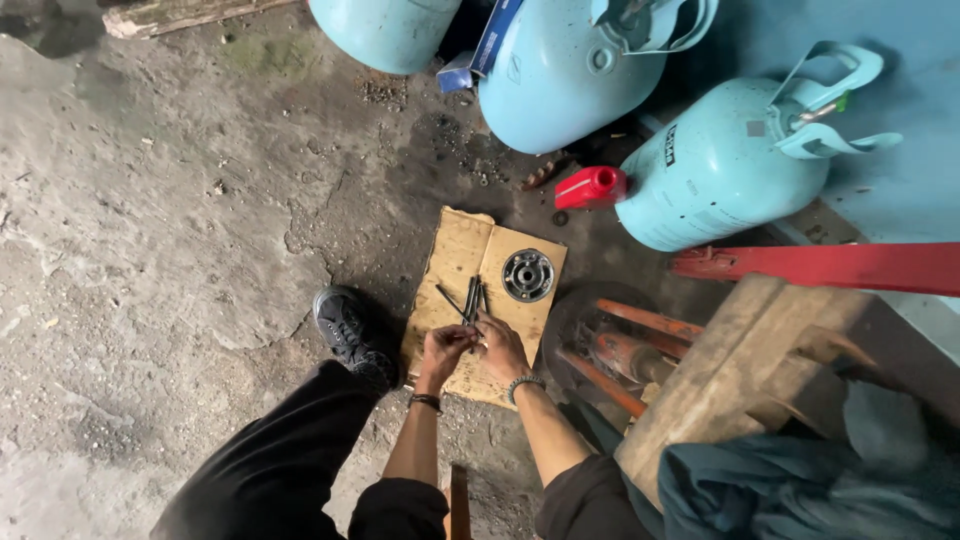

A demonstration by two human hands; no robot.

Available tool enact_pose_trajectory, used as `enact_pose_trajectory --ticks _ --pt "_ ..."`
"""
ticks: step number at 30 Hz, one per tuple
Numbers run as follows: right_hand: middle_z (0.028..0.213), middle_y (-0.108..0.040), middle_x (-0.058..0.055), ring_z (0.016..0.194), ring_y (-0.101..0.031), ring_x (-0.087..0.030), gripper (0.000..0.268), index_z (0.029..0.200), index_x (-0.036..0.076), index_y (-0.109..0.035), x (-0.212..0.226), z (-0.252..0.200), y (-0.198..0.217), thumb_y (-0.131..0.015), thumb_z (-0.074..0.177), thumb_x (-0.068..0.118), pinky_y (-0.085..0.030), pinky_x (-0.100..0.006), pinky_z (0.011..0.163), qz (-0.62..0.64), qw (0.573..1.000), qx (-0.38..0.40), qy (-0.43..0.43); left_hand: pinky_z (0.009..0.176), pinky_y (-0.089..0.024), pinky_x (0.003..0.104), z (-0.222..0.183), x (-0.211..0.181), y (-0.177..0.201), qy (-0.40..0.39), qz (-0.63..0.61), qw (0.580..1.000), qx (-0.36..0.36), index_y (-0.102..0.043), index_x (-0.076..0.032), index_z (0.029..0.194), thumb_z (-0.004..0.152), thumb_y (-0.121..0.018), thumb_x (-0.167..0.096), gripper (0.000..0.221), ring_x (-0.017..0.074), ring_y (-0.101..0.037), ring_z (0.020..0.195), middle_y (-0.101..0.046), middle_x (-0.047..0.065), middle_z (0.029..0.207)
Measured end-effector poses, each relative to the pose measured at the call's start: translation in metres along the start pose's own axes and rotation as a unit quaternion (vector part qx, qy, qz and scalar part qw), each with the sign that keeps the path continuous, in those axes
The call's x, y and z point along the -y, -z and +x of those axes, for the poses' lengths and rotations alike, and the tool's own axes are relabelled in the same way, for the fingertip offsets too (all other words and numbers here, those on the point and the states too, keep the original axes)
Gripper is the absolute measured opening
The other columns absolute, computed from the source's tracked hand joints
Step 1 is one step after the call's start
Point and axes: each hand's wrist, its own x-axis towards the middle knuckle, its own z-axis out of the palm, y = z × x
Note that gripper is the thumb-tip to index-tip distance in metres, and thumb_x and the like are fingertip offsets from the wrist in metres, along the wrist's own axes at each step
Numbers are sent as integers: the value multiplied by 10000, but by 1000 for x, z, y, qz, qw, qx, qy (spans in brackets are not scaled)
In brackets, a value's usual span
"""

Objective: Disassembling and inspecting an automotive AC compressor by removing the clutch plate and cleaning parts

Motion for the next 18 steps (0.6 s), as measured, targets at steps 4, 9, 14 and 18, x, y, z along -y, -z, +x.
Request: enact_pose_trajectory --ticks 4,9,14,18 --pt "1134 -744 -108 1077 -703 -304 347 1044 105 -749 11 -7 7 -687 964 437 -585 -411 908 122 991 -46 -42 650 -631 362 -18 -68 -9 15 -26 1000 -6 -725 116 999 761 -766 120 241 235 -719 652 -745 217 797" --pt "979 -765 -160 1001 -718 -298 339 1089 32 -748 21 -29 -2 -787 867 286 -571 -449 854 327 939 -30 -102 707 -649 307 -7 -81 -9 88 -85 988 -90 -676 87 1143 837 -834 -84 385 173 -729 706 -737 135 852" --pt "696 -728 -80 727 -715 -248 186 928 131 -765 52 -61 30 -660 964 279 -563 -380 693 248 963 -65 -77 712 -648 348 6 -73 -9 104 -103 981 -126 -678 76 1138 842 -827 -79 366 204 -730 710 -722 153 851" --pt "624 -654 -101 644 -657 -182 258 1031 82 -758 102 -103 74 -540 1028 218 -549 -356 660 247 952 -166 -66 573 -659 379 3 -63 -13 128 -68 982 -120 -722 56 1024 801 -825 -40 264 268 -724 614 -701 218 745"
